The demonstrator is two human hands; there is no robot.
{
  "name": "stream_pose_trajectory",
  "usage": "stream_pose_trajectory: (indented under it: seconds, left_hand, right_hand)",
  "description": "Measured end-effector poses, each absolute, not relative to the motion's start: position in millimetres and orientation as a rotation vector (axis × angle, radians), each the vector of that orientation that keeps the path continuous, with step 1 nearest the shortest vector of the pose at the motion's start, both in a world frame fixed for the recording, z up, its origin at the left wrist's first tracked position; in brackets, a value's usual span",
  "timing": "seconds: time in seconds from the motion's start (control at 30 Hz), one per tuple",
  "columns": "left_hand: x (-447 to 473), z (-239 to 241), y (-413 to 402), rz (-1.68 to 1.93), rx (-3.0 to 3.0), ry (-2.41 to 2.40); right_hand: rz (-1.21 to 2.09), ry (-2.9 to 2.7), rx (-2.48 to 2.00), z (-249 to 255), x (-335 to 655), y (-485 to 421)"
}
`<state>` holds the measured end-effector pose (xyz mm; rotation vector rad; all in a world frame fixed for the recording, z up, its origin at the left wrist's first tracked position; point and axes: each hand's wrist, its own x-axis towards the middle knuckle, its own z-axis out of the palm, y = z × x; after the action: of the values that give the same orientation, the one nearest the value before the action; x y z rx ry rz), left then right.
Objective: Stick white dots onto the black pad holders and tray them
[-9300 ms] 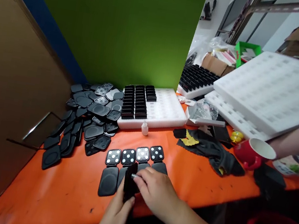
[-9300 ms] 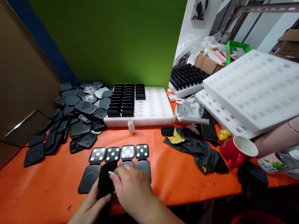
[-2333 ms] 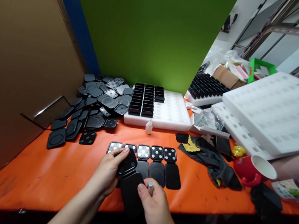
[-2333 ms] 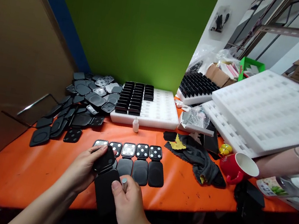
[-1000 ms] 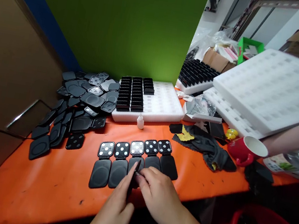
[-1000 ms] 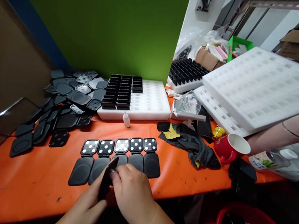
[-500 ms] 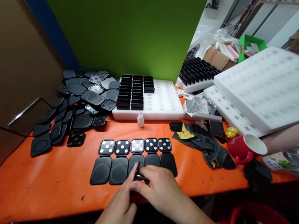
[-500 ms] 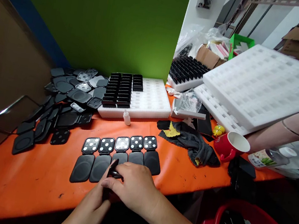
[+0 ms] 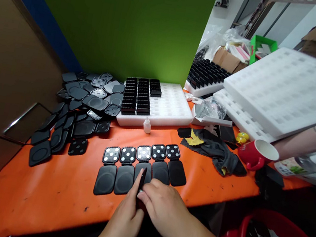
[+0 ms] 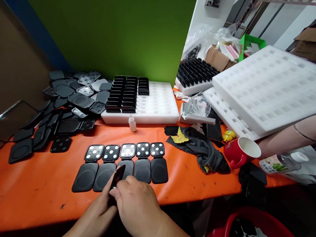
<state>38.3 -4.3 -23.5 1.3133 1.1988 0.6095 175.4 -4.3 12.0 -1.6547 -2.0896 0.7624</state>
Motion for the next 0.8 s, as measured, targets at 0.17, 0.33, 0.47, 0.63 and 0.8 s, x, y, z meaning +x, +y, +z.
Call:
stream_pose_trajectory:
  seconds: [0.17, 0.33, 0.47, 0.63, 0.8]
  left_hand:
    - [36, -21, -8, 0.597, 1.338, 1.181]
    - [36, -17, -10, 0.554, 1.254, 1.147]
    - [30, -19, -16, 0.390, 1.004, 1.075]
    - [22, -26, -17, 0.437, 1.333, 1.137]
    - [14, -25, -21, 0.323, 1.658, 1.162]
  right_hand:
    - [0.816, -2.056, -1.619, 15, 176, -6]
    - [1.031, -1.819, -1.546, 2, 174, -8]
    - [1.491, -1.374, -1.394, -12, 173, -9]
    - [1.251, -1.505, -1.519, -9, 177, -5]
    - [1.172, -1.741, -1.552, 7, 185, -10]
